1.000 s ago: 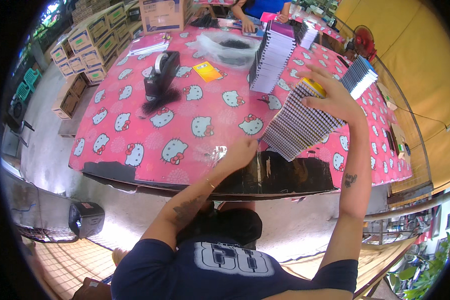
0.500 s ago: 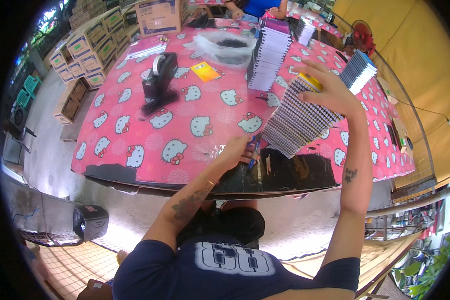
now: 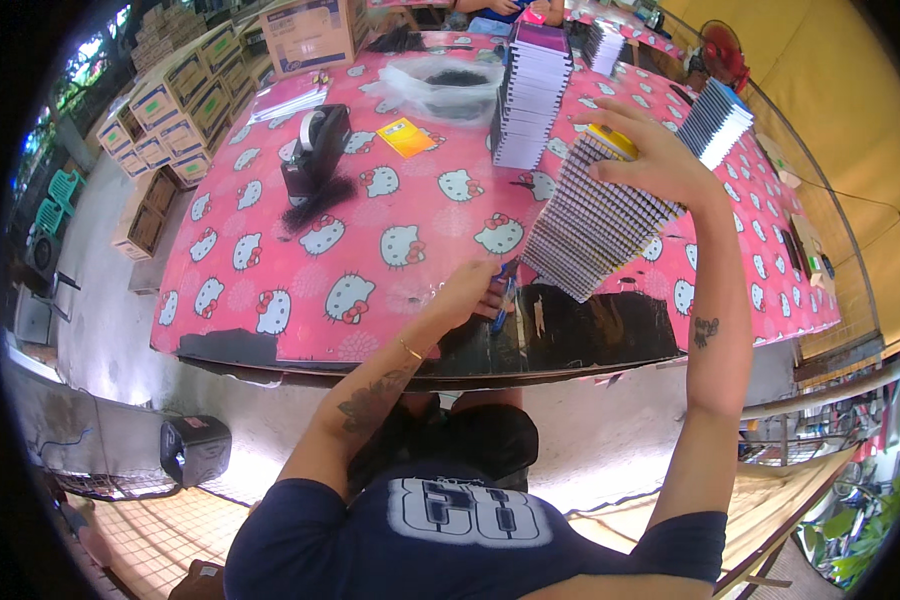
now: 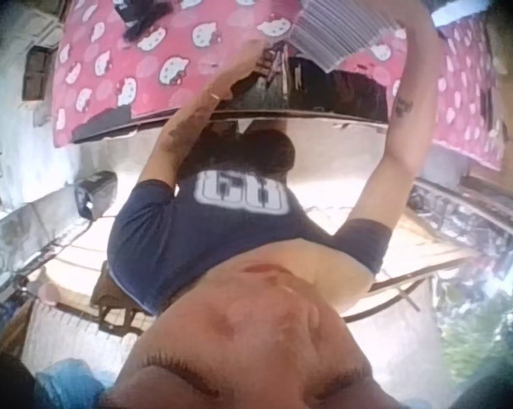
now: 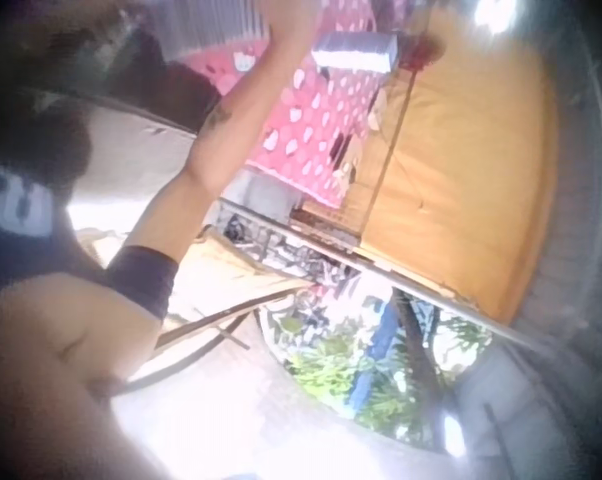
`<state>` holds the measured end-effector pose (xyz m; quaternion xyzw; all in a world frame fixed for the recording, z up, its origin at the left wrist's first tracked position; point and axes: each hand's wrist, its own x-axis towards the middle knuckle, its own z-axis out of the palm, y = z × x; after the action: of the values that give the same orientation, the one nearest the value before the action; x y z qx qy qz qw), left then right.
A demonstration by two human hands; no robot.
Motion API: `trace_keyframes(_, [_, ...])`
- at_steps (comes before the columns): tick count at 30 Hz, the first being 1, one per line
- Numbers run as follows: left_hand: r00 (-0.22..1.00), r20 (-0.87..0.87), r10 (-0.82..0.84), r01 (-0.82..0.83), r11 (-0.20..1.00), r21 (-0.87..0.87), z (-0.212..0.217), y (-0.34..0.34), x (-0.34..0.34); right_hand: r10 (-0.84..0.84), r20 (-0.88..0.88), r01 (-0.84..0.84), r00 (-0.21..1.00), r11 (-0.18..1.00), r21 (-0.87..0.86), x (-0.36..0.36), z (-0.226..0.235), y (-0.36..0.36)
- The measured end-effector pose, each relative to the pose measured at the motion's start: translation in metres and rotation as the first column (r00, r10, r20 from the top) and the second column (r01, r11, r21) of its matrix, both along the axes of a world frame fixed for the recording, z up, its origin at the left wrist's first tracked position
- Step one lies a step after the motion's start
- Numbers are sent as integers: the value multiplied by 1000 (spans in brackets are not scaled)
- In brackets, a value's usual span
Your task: The person uses scissors to trim the excess ends of spiral binding from a stack of notebooks on a table and organizes the finished notebooks into stacks.
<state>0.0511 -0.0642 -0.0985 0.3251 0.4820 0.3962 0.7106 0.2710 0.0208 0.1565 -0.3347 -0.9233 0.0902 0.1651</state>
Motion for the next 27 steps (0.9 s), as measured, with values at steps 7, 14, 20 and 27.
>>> trace_keyframes(7, [994,57,98,-99,995,12,-8,5,13,8,-33,-6,999,997,73,2,-4,2])
trace_keyframes(14, [431,-835,342,412,749,519,-10,6,23,-40,-23,43,999,991,125,3,-11,6])
trace_keyframes(20, [865,-499,-56,171,967,189,9,16,4,-36,-13,37,999,996,82,4,-7,7])
trace_keyframes(27, [998,-42,-53,55,998,38,4,10,1,-47,-11,47,999,998,51,5,-5,5])
